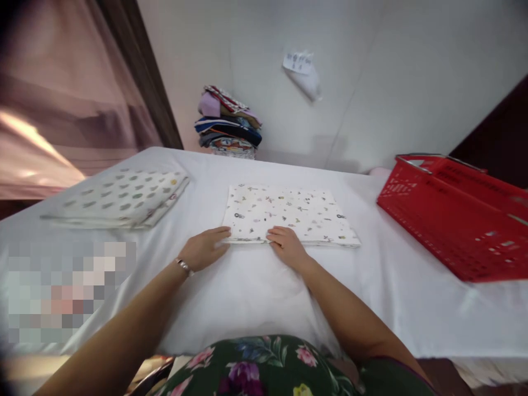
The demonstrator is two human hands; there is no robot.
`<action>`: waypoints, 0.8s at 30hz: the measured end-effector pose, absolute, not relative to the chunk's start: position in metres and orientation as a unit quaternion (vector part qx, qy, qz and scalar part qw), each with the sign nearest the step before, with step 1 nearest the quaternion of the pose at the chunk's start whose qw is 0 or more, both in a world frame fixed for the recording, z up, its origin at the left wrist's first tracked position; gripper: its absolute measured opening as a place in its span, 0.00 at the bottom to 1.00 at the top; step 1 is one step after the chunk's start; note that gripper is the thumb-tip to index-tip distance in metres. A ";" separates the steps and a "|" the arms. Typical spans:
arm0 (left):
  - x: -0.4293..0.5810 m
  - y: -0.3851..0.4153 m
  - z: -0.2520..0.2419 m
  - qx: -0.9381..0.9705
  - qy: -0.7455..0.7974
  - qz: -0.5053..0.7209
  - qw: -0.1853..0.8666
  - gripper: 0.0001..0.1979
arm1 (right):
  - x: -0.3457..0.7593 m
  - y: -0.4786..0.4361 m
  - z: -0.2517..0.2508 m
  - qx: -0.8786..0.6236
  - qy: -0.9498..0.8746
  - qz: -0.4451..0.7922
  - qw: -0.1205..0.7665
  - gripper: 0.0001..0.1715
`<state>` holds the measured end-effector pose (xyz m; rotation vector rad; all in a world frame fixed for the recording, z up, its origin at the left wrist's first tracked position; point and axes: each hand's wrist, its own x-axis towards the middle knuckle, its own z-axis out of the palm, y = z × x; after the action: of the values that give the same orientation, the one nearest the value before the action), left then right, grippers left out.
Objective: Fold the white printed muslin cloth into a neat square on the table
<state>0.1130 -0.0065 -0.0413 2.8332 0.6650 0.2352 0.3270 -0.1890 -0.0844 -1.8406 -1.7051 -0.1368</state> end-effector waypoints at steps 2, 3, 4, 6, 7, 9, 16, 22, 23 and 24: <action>0.114 -0.004 -0.041 0.961 0.238 0.076 0.120 0.19 | 0.324 -0.188 -0.080 -0.696 -0.647 -0.048 0.308 0.15; 0.115 -0.002 -0.042 0.960 0.241 0.074 0.123 0.19 | 0.322 -0.188 -0.076 -0.696 -0.648 -0.043 0.305 0.15; 0.116 0.000 -0.042 0.959 0.242 0.074 0.125 0.20 | 0.321 -0.188 -0.073 -0.699 -0.649 -0.036 0.299 0.16; 0.119 0.002 -0.044 0.959 0.242 0.076 0.125 0.21 | 0.323 -0.192 -0.065 -0.712 -0.645 -0.020 0.277 0.17; 0.119 0.003 -0.045 0.959 0.244 0.078 0.124 0.21 | 0.326 -0.196 -0.061 -0.722 -0.640 -0.013 0.262 0.18; 0.120 0.004 -0.047 0.958 0.247 0.081 0.124 0.21 | 0.339 -0.210 -0.055 -0.751 -0.619 -0.002 0.230 0.20; 0.119 0.006 -0.050 0.953 0.255 0.078 0.147 0.22 | 0.419 -0.323 -0.070 -0.876 -0.452 -0.020 0.166 0.25; 0.121 0.003 -0.048 0.939 0.281 0.098 0.174 0.19 | 0.452 -0.362 -0.088 -0.887 -0.411 -0.069 0.197 0.26; 0.122 0.002 -0.048 0.937 0.284 0.105 0.176 0.19 | 0.453 -0.357 -0.087 -0.888 -0.411 -0.073 0.195 0.26; 0.122 0.002 -0.049 0.936 0.284 0.113 0.176 0.19 | 0.453 -0.350 -0.085 -0.888 -0.411 -0.079 0.193 0.26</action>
<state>0.1223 0.0019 -0.0486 2.6503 0.8042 0.3189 0.4531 -0.3501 -0.0848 -2.4908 -1.1540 -0.2210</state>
